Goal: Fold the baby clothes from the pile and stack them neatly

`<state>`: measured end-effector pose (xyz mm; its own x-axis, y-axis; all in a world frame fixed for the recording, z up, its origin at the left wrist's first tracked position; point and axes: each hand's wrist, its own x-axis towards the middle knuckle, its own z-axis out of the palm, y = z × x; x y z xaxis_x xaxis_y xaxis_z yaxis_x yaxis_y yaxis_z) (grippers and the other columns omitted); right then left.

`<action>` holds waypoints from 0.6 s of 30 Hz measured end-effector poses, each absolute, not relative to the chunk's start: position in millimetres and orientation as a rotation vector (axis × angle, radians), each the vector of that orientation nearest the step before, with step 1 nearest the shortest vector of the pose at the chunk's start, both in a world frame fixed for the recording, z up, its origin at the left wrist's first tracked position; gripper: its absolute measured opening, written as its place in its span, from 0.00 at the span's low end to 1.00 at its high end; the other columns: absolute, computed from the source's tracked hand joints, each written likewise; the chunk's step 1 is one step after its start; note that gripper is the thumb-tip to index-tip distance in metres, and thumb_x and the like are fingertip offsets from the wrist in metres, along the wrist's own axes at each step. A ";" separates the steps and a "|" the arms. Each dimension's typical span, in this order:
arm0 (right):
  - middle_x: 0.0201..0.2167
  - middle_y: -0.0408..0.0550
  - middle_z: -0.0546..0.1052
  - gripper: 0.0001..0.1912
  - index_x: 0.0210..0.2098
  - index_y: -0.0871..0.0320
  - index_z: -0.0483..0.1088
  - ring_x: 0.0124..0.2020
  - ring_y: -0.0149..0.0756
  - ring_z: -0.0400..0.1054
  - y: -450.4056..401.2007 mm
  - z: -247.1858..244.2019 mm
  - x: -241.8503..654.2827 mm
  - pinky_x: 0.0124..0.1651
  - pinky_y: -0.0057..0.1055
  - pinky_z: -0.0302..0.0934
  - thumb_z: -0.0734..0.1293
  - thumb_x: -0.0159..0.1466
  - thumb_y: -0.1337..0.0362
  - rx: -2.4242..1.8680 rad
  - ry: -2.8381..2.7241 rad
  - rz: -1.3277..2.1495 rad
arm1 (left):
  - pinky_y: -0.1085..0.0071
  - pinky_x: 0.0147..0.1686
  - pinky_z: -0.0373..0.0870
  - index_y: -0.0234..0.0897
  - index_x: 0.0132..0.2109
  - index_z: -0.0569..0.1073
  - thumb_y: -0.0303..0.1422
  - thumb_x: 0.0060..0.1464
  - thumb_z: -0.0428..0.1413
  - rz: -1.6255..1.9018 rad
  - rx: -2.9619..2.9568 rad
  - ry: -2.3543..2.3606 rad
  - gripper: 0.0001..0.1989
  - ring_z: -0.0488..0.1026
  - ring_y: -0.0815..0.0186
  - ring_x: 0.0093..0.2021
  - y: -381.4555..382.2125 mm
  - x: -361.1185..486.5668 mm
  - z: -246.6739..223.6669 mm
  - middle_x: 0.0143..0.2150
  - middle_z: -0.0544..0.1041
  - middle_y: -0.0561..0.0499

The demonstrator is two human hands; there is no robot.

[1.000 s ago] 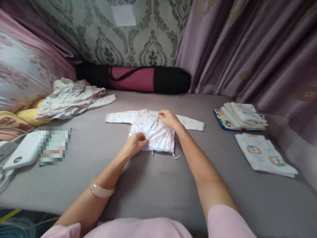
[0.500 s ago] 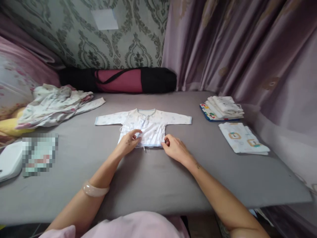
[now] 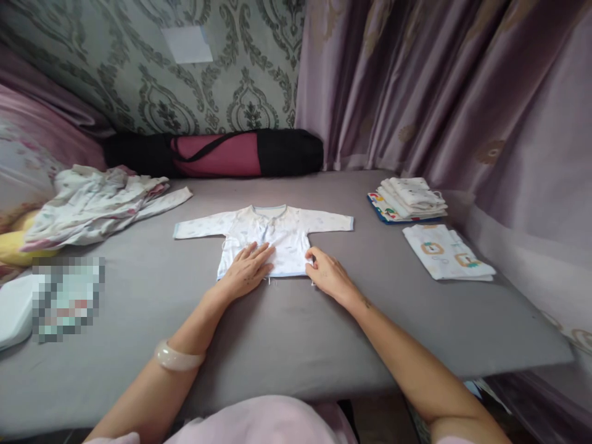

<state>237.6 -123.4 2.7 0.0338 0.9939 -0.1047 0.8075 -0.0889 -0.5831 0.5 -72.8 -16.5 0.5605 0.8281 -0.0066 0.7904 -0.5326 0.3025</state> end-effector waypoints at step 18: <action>0.48 0.58 0.76 0.19 0.44 0.61 0.74 0.52 0.42 0.69 -82.3 28.8 194.2 0.53 0.33 0.58 0.53 0.69 0.68 -1.998 -2.314 0.250 | 0.45 0.67 0.42 0.36 0.61 0.65 0.33 0.65 0.45 0.331 2.734 1.290 0.20 0.52 0.52 0.69 -82.4 10.3 -3.8 0.66 0.64 0.41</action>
